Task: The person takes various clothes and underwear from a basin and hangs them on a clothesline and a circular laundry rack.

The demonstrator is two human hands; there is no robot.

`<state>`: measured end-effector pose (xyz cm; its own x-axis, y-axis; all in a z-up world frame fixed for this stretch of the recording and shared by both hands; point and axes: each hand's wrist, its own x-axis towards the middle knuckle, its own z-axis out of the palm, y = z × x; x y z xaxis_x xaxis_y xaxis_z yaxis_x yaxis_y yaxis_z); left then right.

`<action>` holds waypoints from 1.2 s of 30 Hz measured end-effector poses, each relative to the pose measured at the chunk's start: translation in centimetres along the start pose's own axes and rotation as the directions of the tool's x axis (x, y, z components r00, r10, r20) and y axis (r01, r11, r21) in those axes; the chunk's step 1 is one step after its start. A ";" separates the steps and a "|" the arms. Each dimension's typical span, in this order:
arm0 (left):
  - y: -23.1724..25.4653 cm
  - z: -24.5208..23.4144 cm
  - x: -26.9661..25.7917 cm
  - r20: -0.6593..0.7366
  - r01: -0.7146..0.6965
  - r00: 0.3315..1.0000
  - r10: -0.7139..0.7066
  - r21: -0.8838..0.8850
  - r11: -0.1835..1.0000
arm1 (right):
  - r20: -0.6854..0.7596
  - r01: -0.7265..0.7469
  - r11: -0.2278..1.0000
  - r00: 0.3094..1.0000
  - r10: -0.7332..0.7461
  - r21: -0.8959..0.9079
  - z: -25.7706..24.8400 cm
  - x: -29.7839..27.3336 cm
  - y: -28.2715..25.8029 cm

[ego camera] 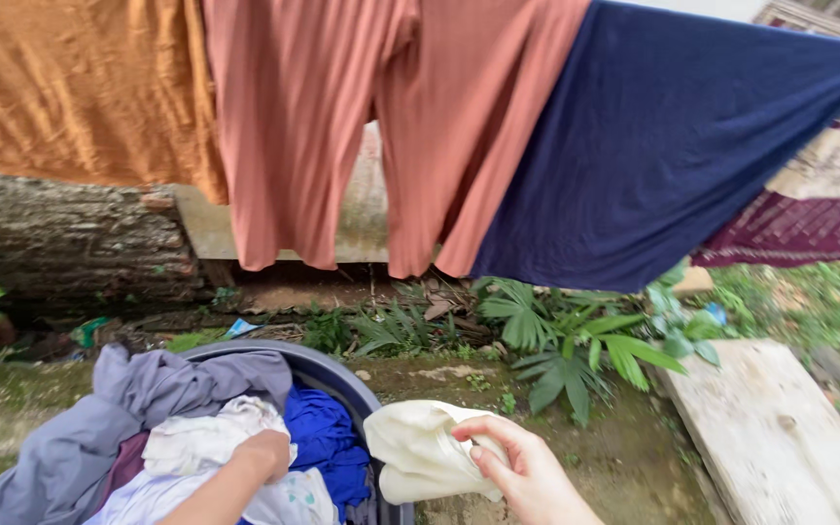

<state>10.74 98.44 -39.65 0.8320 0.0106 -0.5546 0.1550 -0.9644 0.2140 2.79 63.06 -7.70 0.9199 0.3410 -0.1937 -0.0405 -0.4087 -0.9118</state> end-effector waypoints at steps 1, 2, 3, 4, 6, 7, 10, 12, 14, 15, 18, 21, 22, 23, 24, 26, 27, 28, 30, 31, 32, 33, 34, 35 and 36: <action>0.7 -1.6 -0.8 -0.002 -0.097 0.995 0.097 0.015 0.995 | -0.026 -0.012 0.999 1.000 0.013 0.050 -0.7 -0.7 -0.2; 1.7 -4.3 -2.9 0.002 -0.210 0.978 0.210 0.025 0.977 | -0.050 -0.021 0.995 0.998 0.026 0.100 -1.4 -1.5 -0.5; 3.3 -7.6 -5.2 0.007 -0.324 0.946 0.324 0.042 0.945 | -0.085 -0.016 0.994 0.996 0.025 0.105 -2.0 -2.3 -0.9; 4.6 -10.5 -8.1 0.020 -0.422 0.907 0.421 0.037 0.906 | -0.137 0.006 0.996 0.991 0.007 0.094 -2.7 -3.2 -1.3; 8.3 -15.5 -13.0 0.057 -0.538 0.841 0.538 -0.011 0.843 | -0.246 0.037 0.996 0.969 -0.017 0.076 -4.4 -5.4 -1.9; 10.1 -17.2 -15.2 0.085 -0.595 0.797 0.597 -0.051 0.802 | -0.269 0.061 0.997 0.962 -0.047 0.041 -5.0 -6.8 -2.3; 16.6 -19.9 -18.1 0.180 -0.752 0.596 0.783 -0.218 0.622 | -0.362 0.032 0.999 0.931 -0.042 -0.035 -7.0 -11.1 -3.6; 20.8 -19.2 -18.8 0.099 -0.687 0.391 0.915 -0.629 0.362 | -0.425 -0.026 0.998 0.905 -0.004 -0.065 -8.4 -14.8 -4.0; 25.2 -17.9 -19.6 0.188 -0.781 0.468 0.864 -0.369 0.504 | -0.392 0.028 0.987 0.916 -0.089 -0.159 -10.4 -18.5 -3.9; 27.6 -17.5 -20.2 0.195 -0.790 0.584 0.788 -0.087 0.607 | -0.428 0.019 0.986 0.900 -0.090 -0.167 -11.5 -20.7 -4.0; 37.5 -14.7 -24.2 0.263 -0.859 0.458 0.849 -0.115 0.499 | -0.466 -0.111 0.986 0.884 0.041 -0.124 -14.6 -27.3 -2.9; 42.9 -15.3 -28.9 0.272 -0.722 0.118 0.955 -0.637 0.270 | -0.501 -0.073 0.996 0.865 0.034 -0.058 -17.7 -33.7 -0.2; 44.3 -15.2 -30.4 0.272 -0.623 0.024 0.962 -0.749 0.228 | -0.544 -0.126 0.989 0.837 0.062 -0.081 -18.8 -36.0 0.8; 46.1 -15.2 -31.8 0.267 -0.524 -0.033 0.963 -0.825 0.211 | -0.588 -0.181 0.977 0.804 0.084 -0.108 -20.1 -37.9 1.8; 47.6 -15.0 -33.1 0.262 -0.405 -0.068 0.963 -0.889 0.213 | -0.580 -0.175 0.979 0.810 0.085 -0.101 -20.8 -39.3 2.9; 50.4 -14.3 -35.3 0.264 -0.356 -0.052 0.963 -0.906 0.229 | -0.585 -0.107 0.991 0.800 0.131 0.077 -21.7 -42.2 4.6; 52.0 -14.0 -36.2 0.271 -0.314 -0.046 0.961 -0.917 0.244 | -0.592 -0.104 0.991 0.795 0.131 0.080 -22.1 -43.2 5.3; 53.6 -13.5 -37.0 0.278 -0.319 -0.051 0.959 -0.915 0.248 | -0.600 -0.140 0.989 0.788 0.135 0.039 -22.3 -44.1 5.8; 56.5 -12.0 -38.5 0.292 -0.311 -0.122 0.949 -0.919 0.243 | -0.617 -0.180 0.984 0.773 0.147 0.007 -22.4 -45.7 6.8; 57.7 -11.4 -39.2 0.297 -0.315 -0.137 0.945 -0.918 0.243 | -0.625 -0.176 0.984 0.769 0.133 -0.007 -22.6 -46.4 7.0; 58.8 -10.7 -40.1 0.317 -0.437 -0.116 0.941 -0.867 0.238 | -0.633 -0.172 0.985 0.765 0.120 -0.021 -22.9 -47.0 7.1; 60.6 -10.0 -41.1 0.334 -0.555 -0.109 0.936 -0.802 0.221 | -0.656 -0.180 0.983 0.745 0.121 -0.023 -23.3 -47.9 7.2; 61.8 -9.4 -42.1 0.340 -0.561 -0.138 0.930 -0.801 0.209 | -0.658 -0.178 0.980 0.749 0.077 -0.088 -23.5 -48.9 7.3; 62.6 -8.6 -43.3 0.344 -0.791 0.014 0.939 -0.570 0.221 | -0.659 -0.185 0.971 0.751 0.041 -0.151 -23.7 -50.2 7.2; 63.7 -7.7 -44.4 0.288 -0.931 0.155 0.945 -0.278 0.238 | -0.685 -0.204 0.967 0.727 0.047 -0.151 -23.9 -51.7 7.1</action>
<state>-12.20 38.59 4.84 0.1221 -0.9857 -0.1157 -0.5898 -0.1658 0.7903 -35.70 22.32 4.47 0.9343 -0.3508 0.0643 -0.1682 -0.5925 -0.7878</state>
